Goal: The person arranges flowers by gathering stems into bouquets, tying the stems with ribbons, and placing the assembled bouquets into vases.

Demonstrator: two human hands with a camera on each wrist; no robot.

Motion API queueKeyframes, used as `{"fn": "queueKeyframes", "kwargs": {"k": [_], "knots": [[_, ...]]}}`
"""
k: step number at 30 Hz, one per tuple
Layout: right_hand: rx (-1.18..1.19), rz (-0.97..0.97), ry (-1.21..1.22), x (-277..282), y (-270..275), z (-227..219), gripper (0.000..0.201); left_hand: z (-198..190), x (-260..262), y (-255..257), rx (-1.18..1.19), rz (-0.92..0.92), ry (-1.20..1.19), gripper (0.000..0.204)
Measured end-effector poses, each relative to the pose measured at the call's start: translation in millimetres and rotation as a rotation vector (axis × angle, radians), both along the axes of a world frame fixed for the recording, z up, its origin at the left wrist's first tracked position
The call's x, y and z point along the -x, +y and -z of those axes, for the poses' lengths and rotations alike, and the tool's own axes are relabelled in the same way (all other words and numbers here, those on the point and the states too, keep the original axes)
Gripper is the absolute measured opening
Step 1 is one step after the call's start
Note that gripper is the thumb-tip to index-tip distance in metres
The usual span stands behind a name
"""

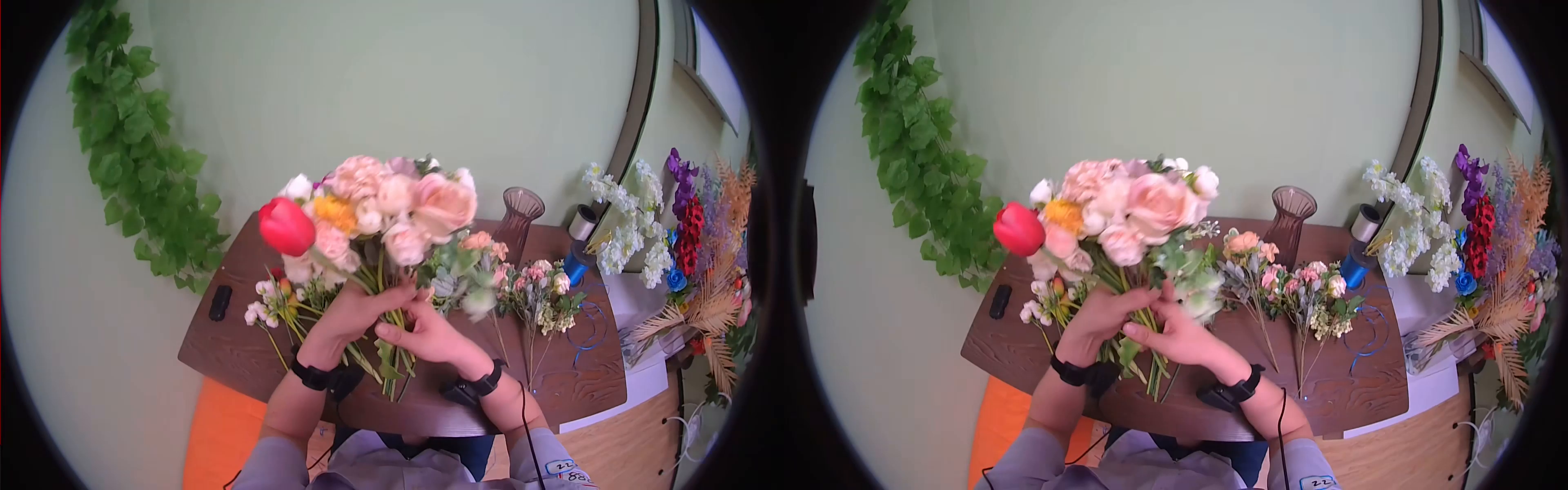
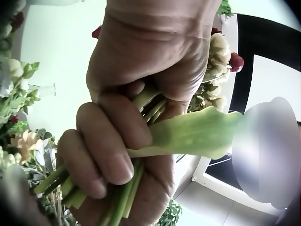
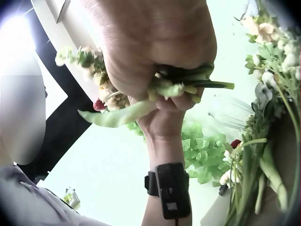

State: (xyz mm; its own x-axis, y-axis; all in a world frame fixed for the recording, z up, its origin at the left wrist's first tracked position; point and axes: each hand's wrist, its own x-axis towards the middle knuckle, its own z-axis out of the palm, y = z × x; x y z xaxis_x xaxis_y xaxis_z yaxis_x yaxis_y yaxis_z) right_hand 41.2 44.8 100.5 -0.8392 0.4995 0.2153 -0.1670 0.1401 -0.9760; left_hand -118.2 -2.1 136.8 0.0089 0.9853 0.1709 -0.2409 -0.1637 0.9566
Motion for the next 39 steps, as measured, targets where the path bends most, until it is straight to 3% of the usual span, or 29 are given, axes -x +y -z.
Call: {"fn": "queueKeyframes", "kwargs": {"k": [2,4,6,7,8,10,12,13,14,15,17,19,22,23,24,26,27,31,32,33,34,36,37,38,39], "knots": [[-0.177,-0.030,0.141,6.1,13.5,15.9,0.052,-1.0,-0.2,2.7,-0.035,0.084,0.045,0.024],[-0.234,-0.010,0.192,-2.0,20.9,15.3,0.048,-3.9,-3.5,-2.0,0.031,0.050,0.080,0.026],[-0.103,-0.055,-0.269,-15.8,30.1,12.2,0.036,0.1,-3.6,-0.3,0.092,0.017,0.113,0.028],[0.066,-0.144,-0.123,-17.3,22.8,-7.2,0.033,1.1,-3.1,2.5,0.033,0.071,0.120,0.029],[0.074,-0.145,-0.130,-18.3,24.6,-5.9,0.033,0.3,-3.4,3.9,-0.026,0.123,0.127,0.031],[0.282,-0.243,-0.013,-20.0,27.2,-1.6,0.030,-1.2,-3.4,0.8,0.127,0.127,0.106,0.031],[0.230,-0.212,-0.027,-18.8,26.6,-4.8,0.027,-0.2,-4.7,4.2,0.131,0.215,0.052,0.030],[0.146,-0.235,0.002,-18.0,27.7,-3.8,0.027,3.3,-6.2,6.7,-0.022,0.166,0.130,0.030],[0.059,-0.257,0.032,-18.1,28.5,-2.9,0.027,5.1,-6.6,7.9,-0.016,0.167,0.128,0.030],[0.294,-0.364,-0.026,-20.5,27.8,-4.5,0.030,6.3,-7.1,9.2,-0.068,0.191,0.158,0.032],[0.301,-0.323,0.003,-18.9,22.3,4.8,0.030,8.9,-5.8,9.2,-0.117,0.217,0.188,0.034],[0.285,-0.247,0.079,-14.7,20.2,25.0,0.033,11.2,4.0,5.8,0.115,0.216,0.415,0.039],[0.331,-0.294,0.043,-15.4,15.6,16.8,0.033,32.7,15.6,10.5,-0.024,0.329,0.258,0.043],[0.339,-0.304,0.043,-15.7,15.4,16.4,0.032,19.3,12.4,16.7,0.678,0.566,0.402,0.044],[0.347,-0.314,0.045,-16.1,15.5,16.2,0.031,23.2,12.5,16.6,0.678,0.563,0.398,0.044],[0.363,-0.332,0.050,-16.9,15.9,15.8,0.029,28.4,12.0,15.9,0.276,0.363,0.280,0.042],[0.370,-0.340,0.052,-17.6,16.3,15.5,0.028,28.7,12.2,14.2,0.233,0.299,0.315,0.041],[0.399,-0.364,0.066,-21.3,17.1,12.7,0.024,21.6,15.2,6.3,0.453,0.363,0.319,0.040],[0.407,-0.370,0.070,-20.5,14.2,6.4,0.023,9.9,9.4,-8.1,0.258,0.251,0.141,0.040],[0.636,-0.434,0.035,-22.0,6.1,-3.4,0.024,3.6,6.3,-15.9,0.062,0.138,-0.036,0.040],[0.635,-0.435,0.035,-20.7,4.7,-2.5,0.024,3.4,8.0,-12.4,0.061,0.137,-0.037,0.040],[0.539,-0.175,0.046,-18.3,2.7,1.2,0.026,3.0,12.2,-0.9,0.018,0.157,0.177,0.037],[0.301,-0.211,0.211,-7.0,0.5,2.9,0.033,3.2,20.4,-3.9,0.233,0.178,0.128,0.041],[0.332,-0.230,0.191,-5.2,10.1,21.1,0.034,3.5,17.4,-5.1,0.232,0.183,0.132,0.041],[0.329,-0.222,0.196,-7.6,15.1,36.9,0.034,4.3,12.3,-7.4,0.071,0.083,0.011,0.044]]}}
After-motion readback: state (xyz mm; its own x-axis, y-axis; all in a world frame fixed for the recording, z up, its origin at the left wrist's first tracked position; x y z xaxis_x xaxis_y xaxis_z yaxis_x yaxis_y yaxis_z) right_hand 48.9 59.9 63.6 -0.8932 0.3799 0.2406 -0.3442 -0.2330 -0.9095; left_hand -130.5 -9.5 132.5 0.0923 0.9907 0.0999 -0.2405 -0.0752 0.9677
